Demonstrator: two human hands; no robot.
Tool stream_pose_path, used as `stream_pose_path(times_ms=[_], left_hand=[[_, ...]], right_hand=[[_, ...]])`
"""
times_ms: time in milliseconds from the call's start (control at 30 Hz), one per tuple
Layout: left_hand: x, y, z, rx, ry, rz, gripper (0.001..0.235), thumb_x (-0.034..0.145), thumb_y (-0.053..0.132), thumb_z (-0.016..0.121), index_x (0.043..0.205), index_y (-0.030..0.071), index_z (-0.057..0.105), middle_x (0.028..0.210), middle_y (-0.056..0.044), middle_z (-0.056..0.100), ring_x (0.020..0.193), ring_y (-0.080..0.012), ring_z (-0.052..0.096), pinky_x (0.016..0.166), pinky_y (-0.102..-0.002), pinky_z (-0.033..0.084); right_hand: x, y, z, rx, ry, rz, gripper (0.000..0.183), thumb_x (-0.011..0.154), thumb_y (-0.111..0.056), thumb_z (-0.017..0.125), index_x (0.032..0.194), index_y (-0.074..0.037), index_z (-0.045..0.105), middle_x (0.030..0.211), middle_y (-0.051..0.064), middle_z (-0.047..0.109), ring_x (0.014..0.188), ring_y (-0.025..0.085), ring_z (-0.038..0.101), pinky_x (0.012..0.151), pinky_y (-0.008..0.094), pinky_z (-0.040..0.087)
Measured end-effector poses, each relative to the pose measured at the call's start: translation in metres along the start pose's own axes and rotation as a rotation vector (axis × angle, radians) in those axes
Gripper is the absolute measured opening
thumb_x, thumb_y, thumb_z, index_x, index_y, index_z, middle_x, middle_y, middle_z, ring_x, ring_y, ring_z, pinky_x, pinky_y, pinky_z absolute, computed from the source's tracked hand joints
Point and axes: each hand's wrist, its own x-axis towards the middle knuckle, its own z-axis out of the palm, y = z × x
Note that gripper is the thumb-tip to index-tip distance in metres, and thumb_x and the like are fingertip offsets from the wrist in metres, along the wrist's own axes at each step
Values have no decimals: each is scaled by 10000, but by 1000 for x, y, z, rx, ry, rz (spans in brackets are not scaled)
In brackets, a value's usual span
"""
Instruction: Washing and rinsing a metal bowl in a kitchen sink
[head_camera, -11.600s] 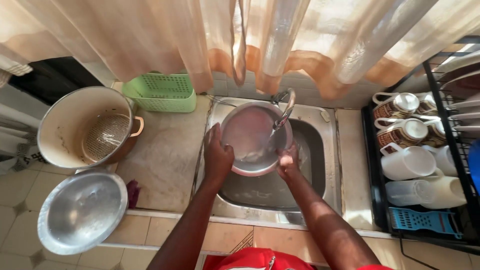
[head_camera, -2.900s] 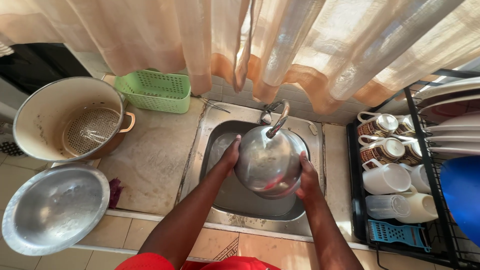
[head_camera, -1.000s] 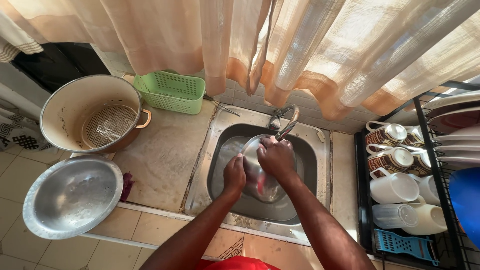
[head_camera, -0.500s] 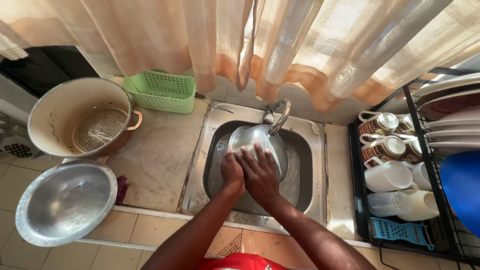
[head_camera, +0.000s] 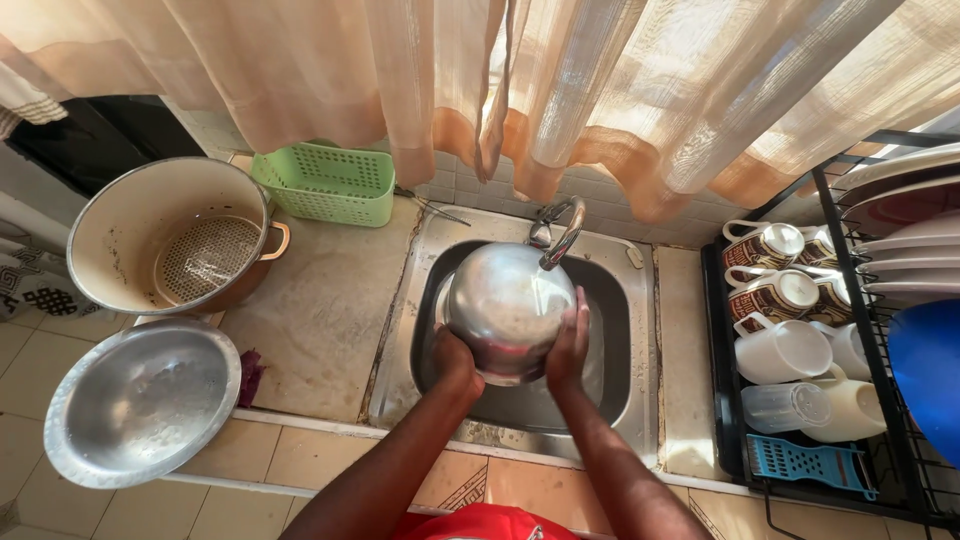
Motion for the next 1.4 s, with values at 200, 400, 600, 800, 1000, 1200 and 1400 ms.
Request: stream_pose_path(times_ms=[200,400,600,800,1000,1200,1400], left_hand=[[-15,14,3,80,-19,-15,702,1025,505,444,1525,13,422,1555,-248,388,1476,-457,335,1198,-583,277],[-19,34,-1,161,-234,-26,834,917,550,576,1541,21,415,1557,-279,411,1438,-461,402,1143,-588,333],[8,38,3,129,-385,-46,998,806,673,647,1547,45,419,1544,-292,457,1406,-469,461,1136,-551,383],[83,3,-1,142,-453,-65,939,795,625,734,1483,35,489,1415,-271,569,1276,-440,571,1071,-525,441],[143,-39,17,168,-586,-192,667,859,512,717,1358,84,604,1277,-208,649,1157,-378,641,1026,-493,491],[199,-80,45,195,-720,-317,410,922,398,699,1233,132,720,1138,-145,730,1037,-317,712,980,-462,541],[213,-95,62,191,-835,-204,320,979,133,591,1279,107,701,1070,-139,769,956,-270,757,910,-413,595]], right_hand=[[61,-36,-12,345,-387,336,504,988,-333,545,1422,-82,595,1214,110,656,1121,211,605,1083,445,443],[112,-49,-6,18,-643,504,273,901,-323,737,814,-65,715,592,120,648,496,225,650,479,354,561],[102,-47,-4,-441,-411,240,380,903,-499,650,1067,-187,791,1084,87,746,1122,259,683,969,465,491],[76,-47,-39,29,-287,687,677,992,-364,677,1464,51,427,1339,305,571,1200,370,609,1050,518,466],[78,-15,-80,372,-293,698,224,1068,-217,610,1080,3,650,912,165,710,855,257,724,879,447,585],[91,3,-108,275,-210,631,211,1080,-226,570,1033,-53,682,901,134,724,799,231,718,841,421,596],[95,49,-131,402,-62,637,255,1043,-245,585,1194,-51,652,1022,179,703,932,265,693,947,460,540]])
